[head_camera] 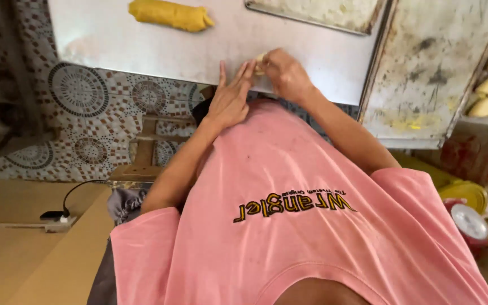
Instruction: Pinching off portions of dough, rolling them into buns, and arranging them on baking trays.
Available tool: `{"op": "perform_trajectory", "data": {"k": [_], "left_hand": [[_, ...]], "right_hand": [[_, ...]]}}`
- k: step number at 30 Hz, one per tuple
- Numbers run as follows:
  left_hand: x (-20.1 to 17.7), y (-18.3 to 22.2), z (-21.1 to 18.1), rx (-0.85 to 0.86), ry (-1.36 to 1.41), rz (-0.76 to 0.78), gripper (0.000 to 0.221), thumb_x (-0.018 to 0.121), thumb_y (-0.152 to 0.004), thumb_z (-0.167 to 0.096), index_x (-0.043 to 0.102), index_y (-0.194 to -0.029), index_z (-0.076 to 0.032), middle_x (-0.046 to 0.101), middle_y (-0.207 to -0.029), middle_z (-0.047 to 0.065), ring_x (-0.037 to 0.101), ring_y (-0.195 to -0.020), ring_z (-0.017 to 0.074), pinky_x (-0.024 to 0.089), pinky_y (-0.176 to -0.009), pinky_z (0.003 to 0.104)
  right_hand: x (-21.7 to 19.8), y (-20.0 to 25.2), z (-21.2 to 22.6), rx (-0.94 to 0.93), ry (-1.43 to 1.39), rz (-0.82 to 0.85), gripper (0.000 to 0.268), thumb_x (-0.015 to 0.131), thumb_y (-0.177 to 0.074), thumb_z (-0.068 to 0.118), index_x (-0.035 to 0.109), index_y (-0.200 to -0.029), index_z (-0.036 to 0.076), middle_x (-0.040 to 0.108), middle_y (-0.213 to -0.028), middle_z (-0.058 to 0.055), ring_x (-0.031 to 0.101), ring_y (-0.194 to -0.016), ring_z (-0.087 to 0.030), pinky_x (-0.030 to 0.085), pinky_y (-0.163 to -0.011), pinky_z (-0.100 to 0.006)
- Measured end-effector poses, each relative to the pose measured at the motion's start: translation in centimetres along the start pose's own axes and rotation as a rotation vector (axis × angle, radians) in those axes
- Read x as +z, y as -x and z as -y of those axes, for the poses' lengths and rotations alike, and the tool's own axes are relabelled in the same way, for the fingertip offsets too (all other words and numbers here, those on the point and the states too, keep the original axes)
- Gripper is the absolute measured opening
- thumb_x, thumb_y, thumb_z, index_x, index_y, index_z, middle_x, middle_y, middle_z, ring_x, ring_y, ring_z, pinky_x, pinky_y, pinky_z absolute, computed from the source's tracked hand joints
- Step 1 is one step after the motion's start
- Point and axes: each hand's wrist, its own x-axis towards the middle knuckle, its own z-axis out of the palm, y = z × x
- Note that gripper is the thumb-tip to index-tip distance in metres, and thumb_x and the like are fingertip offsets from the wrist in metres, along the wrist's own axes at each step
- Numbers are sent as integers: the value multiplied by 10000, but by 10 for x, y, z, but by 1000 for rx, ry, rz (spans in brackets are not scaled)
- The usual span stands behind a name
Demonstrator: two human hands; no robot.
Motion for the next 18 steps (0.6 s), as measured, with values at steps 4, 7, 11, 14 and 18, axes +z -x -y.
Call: {"op": "perform_trajectory", "data": {"k": [4, 7, 11, 14, 18], "left_hand": [[16, 6, -2, 70, -76, -66, 632, 618, -731, 9, 522, -1355, 48, 182, -1722, 132, 203, -1596, 312, -1, -1096, 877], [-7, 20, -6, 66, 59, -78, 816, 526, -740, 60, 306, -1525, 105, 469, -1611, 155, 303, -1547, 367, -34, -1101, 860], [-53, 48, 15, -35, 88, -240, 493, 573, -768, 36, 576, -1254, -43, 523, -1554, 163, 420, -1496, 413, -30, -1120, 830], [-93, 60, 44, -147, 118, -362, 381, 566, -849, 62, 618, -1210, -51, 598, -1494, 180, 435, -1485, 410, -58, -1158, 768], [-120, 51, 71, -245, 212, -396, 344, 523, -926, 99, 603, -1206, -84, 617, -1462, 162, 400, -1497, 408, -47, -1167, 776]], "right_hand": [[-6, -3, 13, 106, 152, 7, 240, 548, -958, -66, 718, -1124, -36, 629, -1072, -120, 595, -999, -330, 405, -898, -457], [-23, -52, 15, 202, 164, -212, 116, 579, -1003, 42, 692, -980, 41, 644, -944, -71, 545, -803, -314, 300, -769, -450], [32, -72, -1, 390, 426, -118, 609, 388, -1071, 602, 558, -1344, 85, 613, -1207, -90, 545, -1024, -318, 325, -761, -486], [59, -50, -24, 622, 315, -29, 779, 302, -1051, 699, 439, -1513, 86, 570, -1249, -134, 517, -1055, -355, 366, -824, -512], [28, -6, -24, 855, -163, 135, 719, 782, -790, 275, 541, -1421, 30, 615, -1273, -227, 542, -1153, -435, 447, -953, -514]]}}
